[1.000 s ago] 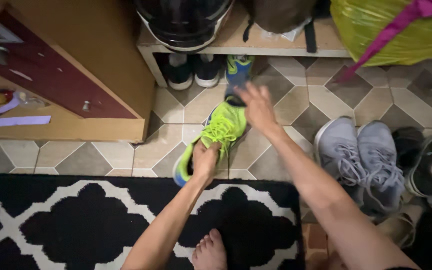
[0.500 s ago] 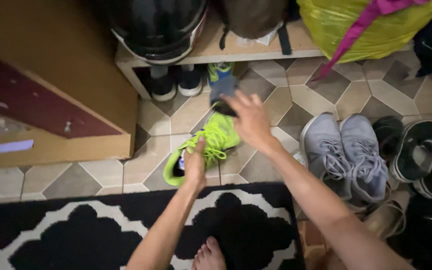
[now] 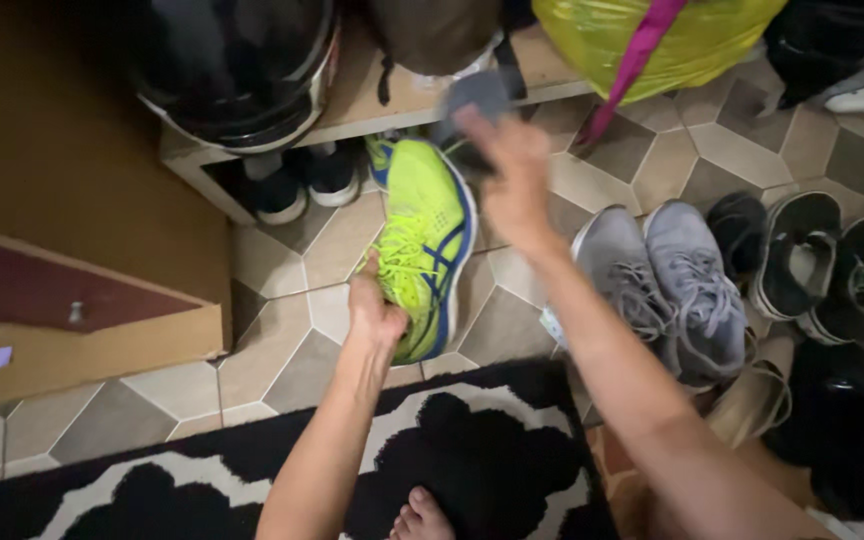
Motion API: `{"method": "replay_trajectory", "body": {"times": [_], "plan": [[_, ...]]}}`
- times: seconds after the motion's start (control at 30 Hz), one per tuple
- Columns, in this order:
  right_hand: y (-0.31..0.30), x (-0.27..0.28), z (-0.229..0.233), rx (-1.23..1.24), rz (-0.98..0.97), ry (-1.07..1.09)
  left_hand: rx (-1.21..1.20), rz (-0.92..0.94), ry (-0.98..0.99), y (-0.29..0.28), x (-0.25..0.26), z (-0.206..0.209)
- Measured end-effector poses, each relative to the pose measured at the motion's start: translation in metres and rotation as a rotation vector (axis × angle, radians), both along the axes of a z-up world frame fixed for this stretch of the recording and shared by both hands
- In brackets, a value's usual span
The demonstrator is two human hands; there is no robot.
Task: The person removes shoes from a low shelf and the floor, then rearranges them in neat rows. They use a broom to sweep the floor and a brush to clean several pairs of shoes before placing them back on the shelf.
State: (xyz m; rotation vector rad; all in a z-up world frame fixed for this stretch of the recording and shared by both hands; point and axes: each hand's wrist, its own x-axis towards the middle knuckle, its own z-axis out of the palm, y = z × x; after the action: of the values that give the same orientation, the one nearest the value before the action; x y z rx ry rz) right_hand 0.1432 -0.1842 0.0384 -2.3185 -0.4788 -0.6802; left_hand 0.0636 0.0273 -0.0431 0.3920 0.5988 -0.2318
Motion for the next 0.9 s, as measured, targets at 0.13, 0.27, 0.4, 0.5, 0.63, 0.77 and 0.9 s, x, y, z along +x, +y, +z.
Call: {"method": "replay_trajectory", "body": {"times": [0.13,0.27,0.4,0.5,0.63,0.77,0.9], "plan": [[0.025,-0.068,-0.049,-0.144,0.046,-0.015,-0.135,0.016,-0.037,-0.012,0.015,-0.025],[-0.001,-0.166,-0.097,-0.126,0.294,0.214,-0.127,0.084,-0.027,-0.001,0.014,-0.037],[-0.029,-0.132,-0.071,0.106,0.258,0.286,-0.125,0.076,-0.05,0.009,0.017,-0.033],[-0.019,-0.065,-0.037,0.157,-0.088,0.171,-0.174,0.052,-0.048,-0.008,0.026,-0.036],[0.043,-0.077,-0.047,-0.07,0.027,-0.067,-0.195,0.063,-0.234,-0.03,0.043,-0.043],[0.013,-0.175,-0.082,0.137,0.334,0.383,-0.2,0.153,-0.151,-0.012,0.043,-0.041],[-0.026,-0.17,-0.093,0.059,0.316,0.254,-0.214,0.201,-0.157,0.005,0.042,-0.024]]}}
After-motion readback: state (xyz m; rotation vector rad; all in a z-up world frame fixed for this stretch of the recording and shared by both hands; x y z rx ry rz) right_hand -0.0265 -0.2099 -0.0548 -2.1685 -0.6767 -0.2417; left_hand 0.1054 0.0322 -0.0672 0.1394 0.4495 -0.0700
